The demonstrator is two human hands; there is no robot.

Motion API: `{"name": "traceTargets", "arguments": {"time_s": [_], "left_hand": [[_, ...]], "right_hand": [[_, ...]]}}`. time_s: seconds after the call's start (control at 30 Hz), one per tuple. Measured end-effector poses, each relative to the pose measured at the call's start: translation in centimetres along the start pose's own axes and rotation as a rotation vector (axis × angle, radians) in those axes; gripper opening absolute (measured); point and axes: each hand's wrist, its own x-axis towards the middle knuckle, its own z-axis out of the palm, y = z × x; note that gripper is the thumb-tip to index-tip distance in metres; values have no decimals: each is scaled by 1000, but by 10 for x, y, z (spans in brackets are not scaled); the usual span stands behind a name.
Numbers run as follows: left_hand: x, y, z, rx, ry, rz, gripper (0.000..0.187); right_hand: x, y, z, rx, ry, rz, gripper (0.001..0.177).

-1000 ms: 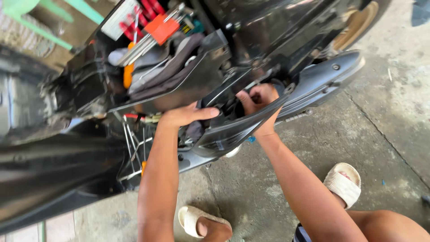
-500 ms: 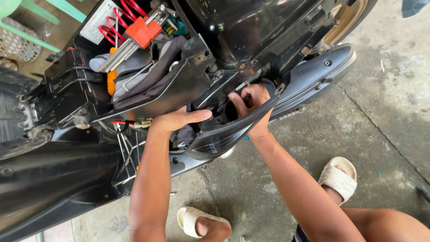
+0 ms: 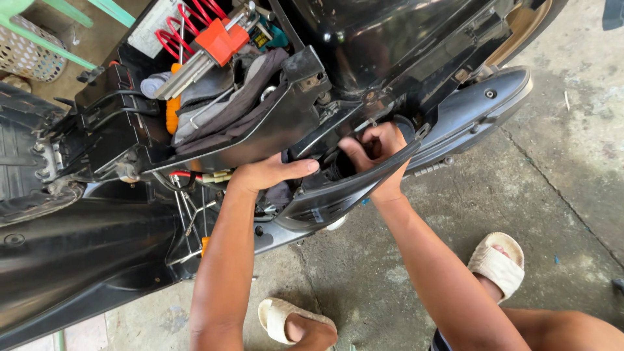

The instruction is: The person sits on the ground and uses a screwdriver to adjust a black plastic panel on the side of a motorcycle. They wipe the area with a cloth and continue to manipulate the panel and internal components with their hands.

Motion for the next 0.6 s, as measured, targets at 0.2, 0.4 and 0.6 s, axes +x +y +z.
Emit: {"name": "traceTargets", "arguments": {"time_s": [0.2, 0.4, 0.6], "left_hand": [[1, -6, -2, -14, 27, -108, 87], [3, -4, 1, 5, 75, 91, 88], [-1, -8, 1, -27, 23, -127, 83]], "right_hand": [[0, 3, 5, 50, 26, -48, 37], [-1, 3, 1, -20, 31, 2, 34], [-1, 2, 0, 13, -9, -23, 41]]}}
